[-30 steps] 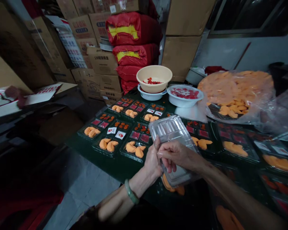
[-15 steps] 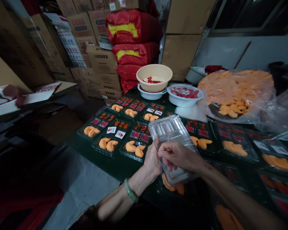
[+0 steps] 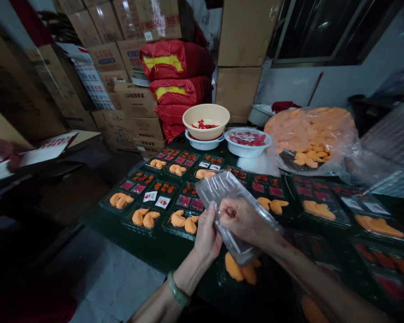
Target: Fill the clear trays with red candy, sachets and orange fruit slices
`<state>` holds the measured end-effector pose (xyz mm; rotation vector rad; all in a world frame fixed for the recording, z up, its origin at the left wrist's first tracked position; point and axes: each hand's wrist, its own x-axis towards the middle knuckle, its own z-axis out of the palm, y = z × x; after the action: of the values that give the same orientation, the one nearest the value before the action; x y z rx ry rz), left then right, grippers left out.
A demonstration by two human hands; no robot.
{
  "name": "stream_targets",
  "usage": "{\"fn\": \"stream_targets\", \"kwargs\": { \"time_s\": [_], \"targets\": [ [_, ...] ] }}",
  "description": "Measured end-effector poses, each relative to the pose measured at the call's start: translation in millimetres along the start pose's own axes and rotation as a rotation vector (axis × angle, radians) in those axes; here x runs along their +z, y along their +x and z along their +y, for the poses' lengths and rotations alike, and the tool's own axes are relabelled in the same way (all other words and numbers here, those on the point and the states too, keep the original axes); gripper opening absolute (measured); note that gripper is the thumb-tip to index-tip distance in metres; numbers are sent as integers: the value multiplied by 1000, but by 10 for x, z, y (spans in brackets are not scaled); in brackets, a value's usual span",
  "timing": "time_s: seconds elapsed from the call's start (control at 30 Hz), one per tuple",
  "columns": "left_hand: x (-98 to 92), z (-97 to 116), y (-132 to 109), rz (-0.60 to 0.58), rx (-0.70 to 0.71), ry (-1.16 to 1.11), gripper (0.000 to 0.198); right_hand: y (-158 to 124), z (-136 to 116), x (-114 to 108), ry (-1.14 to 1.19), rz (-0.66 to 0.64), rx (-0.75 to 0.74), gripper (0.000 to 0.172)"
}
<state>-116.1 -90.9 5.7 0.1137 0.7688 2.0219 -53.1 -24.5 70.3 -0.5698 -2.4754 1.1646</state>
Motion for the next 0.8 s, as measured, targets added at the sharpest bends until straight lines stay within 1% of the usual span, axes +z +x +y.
{"fn": "stream_targets", "kwargs": {
  "time_s": [0.03, 0.1, 0.17, 0.2, 0.27, 0.3, 0.33, 0.37, 0.43, 0.47, 0.53, 0.6, 0.63, 0.7, 0.73, 0.8],
  "targets": [
    [0, -6, 4, 16, 25, 30, 23, -24, -27, 5, -21, -12, 1, 16],
    [2, -8, 10, 49, 69, 76, 19, -97, -82, 58, -165, 3, -30, 13],
    [3, 12, 14, 56, 86, 94, 20, -184, -123, 140, -378, 67, -85, 5],
    [2, 30, 17, 59, 87, 100, 18, -223, -132, 179, -468, 104, -110, 6],
    [-1, 77, 24, 77, 71, 119, 16, -276, -124, 233, -563, 148, -120, 39],
    [-2, 101, 30, 92, 71, 139, 18, -288, -109, 245, -576, 148, -105, 53],
    [-2, 122, 36, 109, 79, 162, 20, -293, -91, 246, -573, 129, -87, 61],
    [1, 138, 44, 119, 90, 185, 21, -291, -74, 238, -562, 103, -70, 61],
    [21, 155, 61, 105, 121, 223, 23, -280, -54, 196, -541, 64, -61, 44],
    [38, 157, 73, 94, 137, 237, 23, -274, -54, 160, -526, 69, -77, 35],
    [83, 161, 107, 78, 158, 265, 22, -267, -61, 38, -479, 124, -138, 24],
    [126, 186, 158, 93, 168, 291, 22, -267, -41, -169, -391, 257, -144, 19],
    [139, 211, 187, 116, 172, 300, 23, -268, -3, -303, -313, 343, -105, 16],
    [135, 292, 243, 178, 179, 303, 23, -272, 159, -600, -72, 515, 39, 14],
    [116, 345, 267, 208, 184, 299, 23, -275, 287, -742, 74, 582, 129, 16],
    [57, 458, 299, 258, 201, 293, 24, -281, 620, -960, 305, 653, 299, 25]
  ]
}}
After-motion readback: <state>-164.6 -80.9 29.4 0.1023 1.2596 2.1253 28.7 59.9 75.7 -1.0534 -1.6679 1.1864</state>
